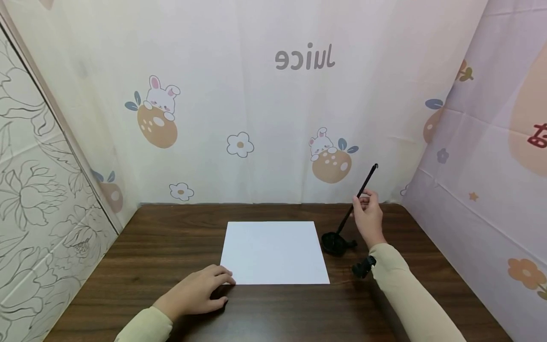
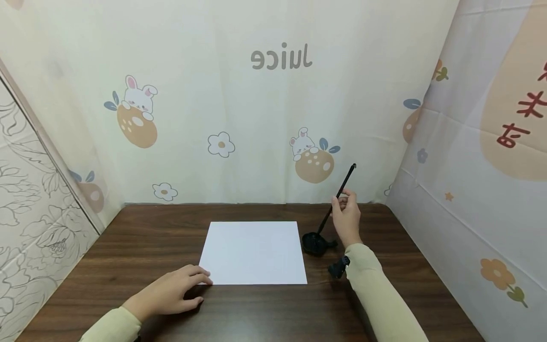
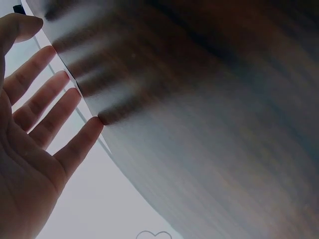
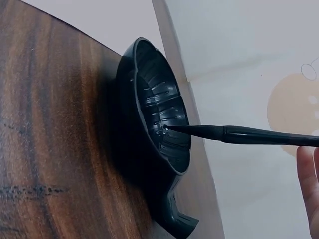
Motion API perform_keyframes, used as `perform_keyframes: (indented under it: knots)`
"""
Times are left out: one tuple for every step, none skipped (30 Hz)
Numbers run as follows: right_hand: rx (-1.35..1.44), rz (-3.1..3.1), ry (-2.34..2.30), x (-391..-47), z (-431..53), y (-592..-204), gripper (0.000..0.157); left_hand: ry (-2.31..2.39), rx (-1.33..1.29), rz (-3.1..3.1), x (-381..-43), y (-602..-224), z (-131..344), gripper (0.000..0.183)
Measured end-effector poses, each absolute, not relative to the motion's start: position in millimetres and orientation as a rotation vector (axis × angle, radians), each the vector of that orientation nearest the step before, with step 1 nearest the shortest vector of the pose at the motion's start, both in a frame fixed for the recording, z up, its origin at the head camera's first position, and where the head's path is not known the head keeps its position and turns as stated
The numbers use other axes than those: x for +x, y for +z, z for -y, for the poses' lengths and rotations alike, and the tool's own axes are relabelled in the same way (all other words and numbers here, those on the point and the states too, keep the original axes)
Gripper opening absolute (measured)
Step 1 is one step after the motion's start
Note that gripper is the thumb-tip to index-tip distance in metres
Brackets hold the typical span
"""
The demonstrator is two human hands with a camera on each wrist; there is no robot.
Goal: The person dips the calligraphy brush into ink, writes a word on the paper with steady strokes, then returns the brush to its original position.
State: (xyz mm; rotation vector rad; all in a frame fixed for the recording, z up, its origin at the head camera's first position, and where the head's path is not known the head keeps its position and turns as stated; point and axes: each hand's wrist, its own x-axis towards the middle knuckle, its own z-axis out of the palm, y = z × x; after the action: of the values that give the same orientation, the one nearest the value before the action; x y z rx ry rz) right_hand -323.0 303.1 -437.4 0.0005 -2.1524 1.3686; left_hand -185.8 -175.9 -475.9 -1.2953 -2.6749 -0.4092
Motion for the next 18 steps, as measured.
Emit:
perform_keyframes:
  knots:
    - [-0.015,2.152,1.374,-323.5,-303.7,-437.5,0.043,-0.409,-1.297,2.669,-185.9,-476.0,175.9,0.031]
    - [-0.033,2.152,1.384,-324.0,-304.5,-437.9,0.043,-0.410,-1.298,2.662,-186.0,-476.2,175.9,0.031]
    - [-0.049,2.149,1.392,-324.4,-305.1,-438.3,0.044,-0.411,-1.301,2.654,-186.1,-476.4,175.8,0.031]
    - [-0.063,2.147,1.399,-324.5,-305.8,-438.6,0.044,-0.411,-1.304,2.647,-186.2,-476.7,175.8,0.031]
    - [-0.078,2.146,1.401,-324.8,-306.4,-439.0,0.044,-0.412,-1.307,2.640,-186.2,-476.9,175.8,0.031]
    - [-0.088,2.145,1.405,-325.2,-307.0,-439.4,0.045,-0.413,-1.308,2.636,-186.2,-477.1,175.9,0.031]
    - [-0.096,2.145,1.407,-325.7,-307.7,-439.8,0.045,-0.413,-1.309,2.633,-186.2,-477.4,175.9,0.031]
    - [-0.102,2.145,1.412,-326.0,-308.4,-440.1,0.045,-0.414,-1.308,2.632,-186.3,-477.6,176.0,0.031]
    - [-0.106,2.147,1.414,-326.6,-309.1,-440.3,0.045,-0.413,-1.308,2.629,-186.4,-477.9,176.1,0.031]
    - [-0.109,2.150,1.417,-327.2,-309.9,-440.5,0.046,-0.412,-1.306,2.626,-186.7,-478.1,176.2,0.031]
    - [-0.113,2.154,1.423,-327.8,-310.6,-440.7,0.046,-0.409,-1.304,2.620,-187.0,-478.4,176.2,0.031]
    - [-0.117,2.157,1.430,-328.3,-311.3,-440.9,0.046,-0.406,-1.302,2.615,-187.4,-478.6,176.2,0.031]
    - [-0.123,2.161,1.435,-328.6,-311.9,-441.0,0.047,-0.403,-1.302,2.610,-187.7,-478.8,176.2,0.031]
    - [-0.130,2.166,1.443,-328.6,-312.4,-441.1,0.047,-0.400,-1.300,2.605,-188.0,-478.9,176.2,0.031]
    - [-0.138,2.172,1.449,-328.5,-312.8,-441.1,0.048,-0.396,-1.300,2.601,-188.3,-478.9,176.2,0.031]
    - [-0.147,2.176,1.456,-328.3,-313.1,-441.0,0.048,-0.394,-1.301,2.599,-188.5,-479.0,176.2,0.031]
    - [-0.158,2.180,1.462,-328.2,-313.2,-440.9,0.048,-0.392,-1.302,2.597,-188.5,-479.0,176.2,0.031]
    - [-0.168,2.184,1.467,-327.9,-313.3,-440.8,0.048,-0.393,-1.303,2.597,-188.5,-479.0,176.3,0.031]
